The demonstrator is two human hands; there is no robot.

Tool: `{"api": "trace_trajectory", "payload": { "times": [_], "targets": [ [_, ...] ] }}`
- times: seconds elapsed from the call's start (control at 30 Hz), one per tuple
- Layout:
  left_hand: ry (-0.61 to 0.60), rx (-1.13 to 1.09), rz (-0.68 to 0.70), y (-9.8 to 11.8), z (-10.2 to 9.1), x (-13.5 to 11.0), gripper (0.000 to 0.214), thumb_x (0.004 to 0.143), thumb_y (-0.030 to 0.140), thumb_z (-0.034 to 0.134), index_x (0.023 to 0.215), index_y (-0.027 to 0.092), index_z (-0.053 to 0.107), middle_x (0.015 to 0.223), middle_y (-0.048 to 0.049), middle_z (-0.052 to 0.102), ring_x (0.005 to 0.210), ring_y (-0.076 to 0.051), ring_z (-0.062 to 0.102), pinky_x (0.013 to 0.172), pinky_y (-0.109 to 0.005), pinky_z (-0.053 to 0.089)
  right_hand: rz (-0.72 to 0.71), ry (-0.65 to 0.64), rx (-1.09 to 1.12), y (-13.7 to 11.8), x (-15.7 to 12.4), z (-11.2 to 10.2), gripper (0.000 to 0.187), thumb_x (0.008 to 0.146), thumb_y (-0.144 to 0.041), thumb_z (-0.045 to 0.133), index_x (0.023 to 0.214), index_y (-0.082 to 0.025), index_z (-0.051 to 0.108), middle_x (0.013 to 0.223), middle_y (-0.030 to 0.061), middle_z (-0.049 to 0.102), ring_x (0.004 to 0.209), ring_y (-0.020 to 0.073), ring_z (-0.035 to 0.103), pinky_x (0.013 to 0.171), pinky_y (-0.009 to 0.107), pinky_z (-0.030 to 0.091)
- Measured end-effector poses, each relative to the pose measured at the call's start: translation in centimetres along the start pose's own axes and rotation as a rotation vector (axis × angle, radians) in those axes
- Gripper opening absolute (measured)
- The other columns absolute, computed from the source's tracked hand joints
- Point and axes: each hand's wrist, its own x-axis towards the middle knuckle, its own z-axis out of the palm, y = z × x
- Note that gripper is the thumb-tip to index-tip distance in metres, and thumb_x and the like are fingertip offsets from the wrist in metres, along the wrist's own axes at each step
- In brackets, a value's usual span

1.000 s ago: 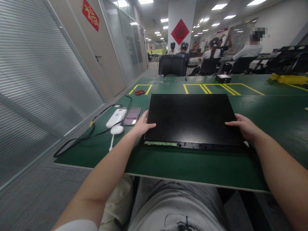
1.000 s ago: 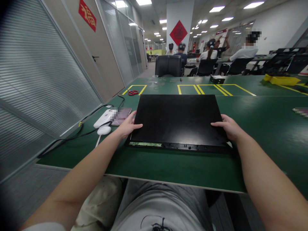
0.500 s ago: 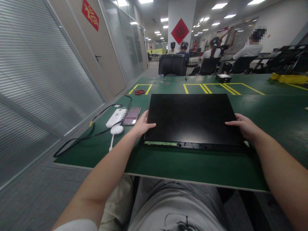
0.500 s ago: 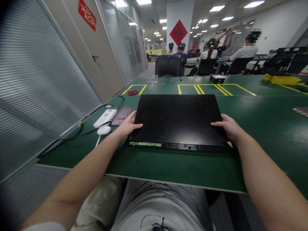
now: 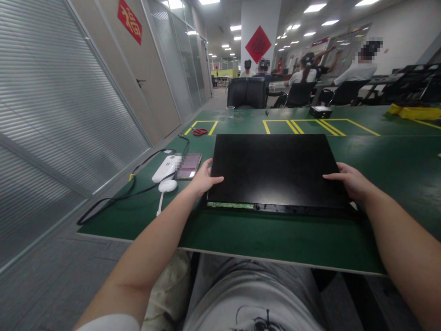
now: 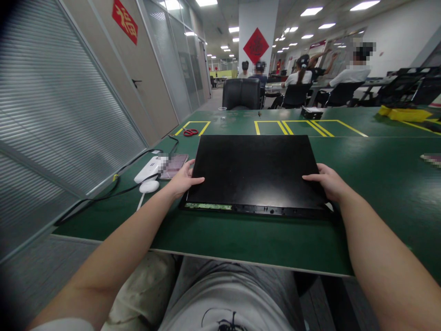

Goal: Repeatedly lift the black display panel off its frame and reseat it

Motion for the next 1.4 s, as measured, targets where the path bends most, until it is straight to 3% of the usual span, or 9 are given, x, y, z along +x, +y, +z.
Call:
{"api": "trace_trajectory", "payload": {
  "times": [0.53, 0.77, 0.9, 1.0, 1.17, 1.4],
  "targets": [
    [-0.046, 0.020, 0.036, 0.1, 0.4, -0.2, 0.079, 0.061, -0.002, 0.077, 0.132, 0.019, 0.051, 0.111, -0.0067, 0.075, 0.111, -0.028, 0.069, 0.102, -0.047, 0.052, 0.007, 0.025, 0.003, -0.6, -0.8, 0.6, 0.044, 0.054, -0.007, 0.074, 0.093, -0.025, 0.061, 0.084, 0.0030, 0.074, 0.069, 0.0218, 0.070, 0.057, 0.031, 0.060],
    [-0.072, 0.064, 0.132, 0.1, 0.5, -0.2, 0.072, 0.059, -0.001, 0.077, 0.125, 0.018, 0.057, 0.134, -0.0105, 0.066, 0.132, -0.028, 0.056, 0.115, -0.044, 0.041, -0.003, 0.008, -0.006, -0.6, -0.7, 0.6, 0.046, 0.054, -0.007, 0.075, 0.094, -0.024, 0.060, 0.083, 0.0029, 0.074, 0.069, 0.0219, 0.070, 0.059, 0.032, 0.060],
    [-0.106, 0.105, 0.195, -0.1, 0.3, 0.1, 0.068, 0.059, 0.003, 0.077, 0.123, 0.017, 0.059, 0.136, -0.0115, 0.062, 0.135, -0.028, 0.053, 0.117, -0.045, 0.037, 0.000, 0.011, -0.012, -0.6, -0.7, 0.5, 0.047, 0.054, -0.008, 0.075, 0.095, -0.025, 0.061, 0.084, 0.0035, 0.074, 0.070, 0.0232, 0.070, 0.058, 0.033, 0.060],
    [-0.085, 0.252, 0.232, 0.0, -0.3, 0.3, 0.067, 0.060, 0.009, 0.080, 0.124, 0.017, 0.061, 0.135, -0.0126, 0.061, 0.136, -0.031, 0.050, 0.118, -0.047, 0.036, 0.006, 0.013, -0.004, -0.7, -0.8, 0.6, 0.046, 0.054, -0.008, 0.075, 0.095, -0.024, 0.060, 0.082, 0.0033, 0.073, 0.068, 0.0223, 0.069, 0.058, 0.033, 0.059],
    [0.092, 0.740, 0.258, 0.2, -1.4, 0.4, 0.077, 0.061, 0.025, 0.087, 0.131, 0.010, 0.060, 0.145, -0.0191, 0.043, 0.145, -0.037, 0.035, 0.125, -0.045, 0.022, 0.028, 0.008, -0.011, -0.8, -1.0, 0.8, 0.045, 0.055, -0.009, 0.074, 0.095, -0.024, 0.060, 0.079, 0.0026, 0.073, 0.062, 0.0215, 0.068, 0.058, 0.035, 0.059],
    [0.067, 0.819, 0.209, -1.0, -2.0, 1.0, 0.072, 0.065, 0.039, 0.084, 0.130, 0.016, 0.062, 0.151, -0.0162, 0.039, 0.146, -0.035, 0.034, 0.124, -0.046, 0.022, 0.065, 0.030, -0.049, -1.0, -1.1, 0.7, 0.042, 0.057, -0.013, 0.075, 0.095, -0.025, 0.064, 0.082, 0.0046, 0.074, 0.066, 0.0234, 0.069, 0.058, 0.034, 0.058]
  ]
}}
